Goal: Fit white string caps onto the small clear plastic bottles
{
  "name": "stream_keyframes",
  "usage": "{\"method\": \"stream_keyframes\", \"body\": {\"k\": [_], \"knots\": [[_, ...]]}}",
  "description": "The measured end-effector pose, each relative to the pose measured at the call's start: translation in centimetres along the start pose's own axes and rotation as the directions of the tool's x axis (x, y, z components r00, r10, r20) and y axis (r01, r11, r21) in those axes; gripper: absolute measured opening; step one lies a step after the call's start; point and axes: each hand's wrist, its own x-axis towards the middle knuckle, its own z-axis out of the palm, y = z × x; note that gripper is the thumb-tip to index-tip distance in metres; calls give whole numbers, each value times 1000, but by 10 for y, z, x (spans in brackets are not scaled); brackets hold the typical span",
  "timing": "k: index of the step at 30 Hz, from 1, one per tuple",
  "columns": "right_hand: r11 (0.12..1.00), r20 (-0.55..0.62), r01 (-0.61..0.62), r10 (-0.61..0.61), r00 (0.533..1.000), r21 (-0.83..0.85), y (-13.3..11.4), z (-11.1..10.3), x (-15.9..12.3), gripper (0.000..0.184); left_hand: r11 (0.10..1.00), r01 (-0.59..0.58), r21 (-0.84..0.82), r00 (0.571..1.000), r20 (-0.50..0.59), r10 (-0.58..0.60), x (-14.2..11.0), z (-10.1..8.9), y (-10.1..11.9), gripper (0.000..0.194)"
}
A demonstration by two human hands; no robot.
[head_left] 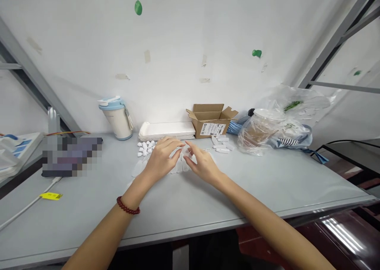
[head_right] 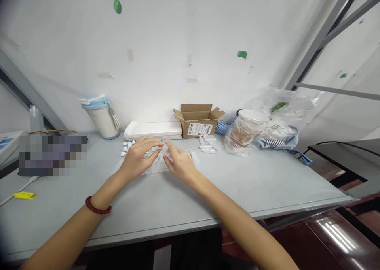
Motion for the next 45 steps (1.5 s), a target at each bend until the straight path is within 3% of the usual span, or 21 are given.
{"method": "stream_keyframes", "body": {"k": [7,15,21,27,31,37,45], "knots": [[998,17,-38,37,999,53,1,-1,3,41,996,-27,87,997,79,20,-1,-6,1,27],[994,-43,-10,15,999,108,3,0,3,34,996,29,79,998,51,-33,1,-9,1,25],[994,-76,-21,29,997,111,2,0,2,32,996,-5,88,1000,-24,7,2,-9,4,22],[976,-117,-75,101,988,206,-1,-3,4,30,994,44,97,999,8,-45,1,-8,5,20],[937,-70,-129,160,985,324,-8,-9,6,27,995,68,72,997,34,-71,0,-6,5,17],[884,-20,-183,212,977,431,-13,-13,8,26,978,198,60,980,-39,-196,4,-10,10,10],[797,40,-260,285,958,546,-16,-14,8,26,994,105,-35,993,49,-103,3,-9,9,13]]}}
